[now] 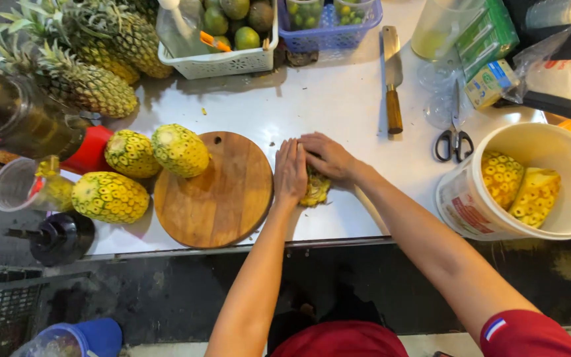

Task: Cleaning pineapple peels from a counter, washing a bowl, and sorting produce in a bakery prep area.

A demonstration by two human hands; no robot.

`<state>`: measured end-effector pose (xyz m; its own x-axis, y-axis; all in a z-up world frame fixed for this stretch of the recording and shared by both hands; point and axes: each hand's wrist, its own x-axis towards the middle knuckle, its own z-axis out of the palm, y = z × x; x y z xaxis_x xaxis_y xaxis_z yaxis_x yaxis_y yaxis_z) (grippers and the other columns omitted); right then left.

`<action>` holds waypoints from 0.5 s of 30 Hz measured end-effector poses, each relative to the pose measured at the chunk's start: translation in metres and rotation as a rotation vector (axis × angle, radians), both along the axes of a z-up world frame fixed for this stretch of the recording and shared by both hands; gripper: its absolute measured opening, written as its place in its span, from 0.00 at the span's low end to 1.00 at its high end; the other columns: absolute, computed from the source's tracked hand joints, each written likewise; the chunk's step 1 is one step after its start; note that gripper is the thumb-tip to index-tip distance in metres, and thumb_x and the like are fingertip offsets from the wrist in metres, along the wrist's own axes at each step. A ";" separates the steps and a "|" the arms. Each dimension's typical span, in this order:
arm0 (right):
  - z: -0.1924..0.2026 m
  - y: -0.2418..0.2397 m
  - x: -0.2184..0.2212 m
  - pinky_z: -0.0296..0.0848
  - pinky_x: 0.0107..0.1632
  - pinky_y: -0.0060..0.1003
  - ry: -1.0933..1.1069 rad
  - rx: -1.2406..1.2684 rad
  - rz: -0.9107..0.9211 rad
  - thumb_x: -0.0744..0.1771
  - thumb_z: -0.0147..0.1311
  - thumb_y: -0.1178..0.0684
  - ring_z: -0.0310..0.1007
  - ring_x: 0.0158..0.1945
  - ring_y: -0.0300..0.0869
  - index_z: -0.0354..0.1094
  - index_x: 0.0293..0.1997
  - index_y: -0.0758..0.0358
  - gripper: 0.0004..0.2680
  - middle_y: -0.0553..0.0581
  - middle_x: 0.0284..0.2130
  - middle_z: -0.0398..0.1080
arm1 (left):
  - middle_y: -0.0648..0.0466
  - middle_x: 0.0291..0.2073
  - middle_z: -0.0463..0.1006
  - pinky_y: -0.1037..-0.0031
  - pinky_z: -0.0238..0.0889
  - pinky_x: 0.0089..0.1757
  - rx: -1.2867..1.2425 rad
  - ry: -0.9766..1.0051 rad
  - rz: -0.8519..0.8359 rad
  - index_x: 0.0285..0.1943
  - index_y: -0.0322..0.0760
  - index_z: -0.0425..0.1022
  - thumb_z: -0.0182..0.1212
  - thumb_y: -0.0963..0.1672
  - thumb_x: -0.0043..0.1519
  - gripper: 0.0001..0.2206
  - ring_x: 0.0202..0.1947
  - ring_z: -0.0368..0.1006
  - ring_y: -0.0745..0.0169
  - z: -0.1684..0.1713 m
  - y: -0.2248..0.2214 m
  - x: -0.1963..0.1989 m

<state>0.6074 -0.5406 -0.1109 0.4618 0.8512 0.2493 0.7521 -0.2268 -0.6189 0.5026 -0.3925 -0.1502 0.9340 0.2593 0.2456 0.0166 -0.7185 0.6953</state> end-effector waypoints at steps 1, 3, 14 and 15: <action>0.005 -0.008 -0.008 0.57 0.75 0.50 0.058 0.013 0.029 0.71 0.46 0.46 0.61 0.71 0.55 0.67 0.63 0.61 0.16 0.60 0.63 0.69 | 0.36 0.74 0.59 0.54 0.39 0.72 -0.077 0.013 -0.028 0.75 0.27 0.57 0.31 0.53 0.73 0.29 0.77 0.48 0.35 0.008 -0.004 -0.010; 0.044 -0.027 -0.037 0.58 0.73 0.49 0.137 0.015 -0.005 0.70 0.47 0.45 0.60 0.70 0.56 0.67 0.64 0.62 0.17 0.62 0.63 0.68 | 0.34 0.74 0.58 0.55 0.40 0.71 -0.084 0.038 -0.028 0.76 0.26 0.55 0.34 0.54 0.72 0.31 0.77 0.48 0.34 0.044 -0.020 -0.041; 0.032 -0.029 -0.090 0.55 0.71 0.54 0.021 0.097 -0.342 0.72 0.45 0.46 0.57 0.70 0.62 0.61 0.69 0.69 0.19 0.72 0.64 0.63 | 0.31 0.73 0.58 0.50 0.37 0.71 -0.120 0.025 0.420 0.77 0.25 0.54 0.31 0.54 0.74 0.32 0.76 0.47 0.30 0.050 -0.084 -0.055; 0.033 -0.026 -0.095 0.59 0.70 0.51 0.129 0.139 -0.377 0.72 0.46 0.47 0.60 0.68 0.60 0.62 0.68 0.68 0.18 0.71 0.63 0.65 | 0.33 0.71 0.62 0.52 0.41 0.70 -0.186 -0.018 0.439 0.75 0.26 0.58 0.31 0.54 0.74 0.31 0.74 0.52 0.32 0.053 -0.087 -0.054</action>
<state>0.5125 -0.5665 -0.0778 0.7694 0.5790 0.2697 0.5468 -0.3789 -0.7466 0.4491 -0.4795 -0.0973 0.7224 0.6695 0.1727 0.2778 -0.5098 0.8142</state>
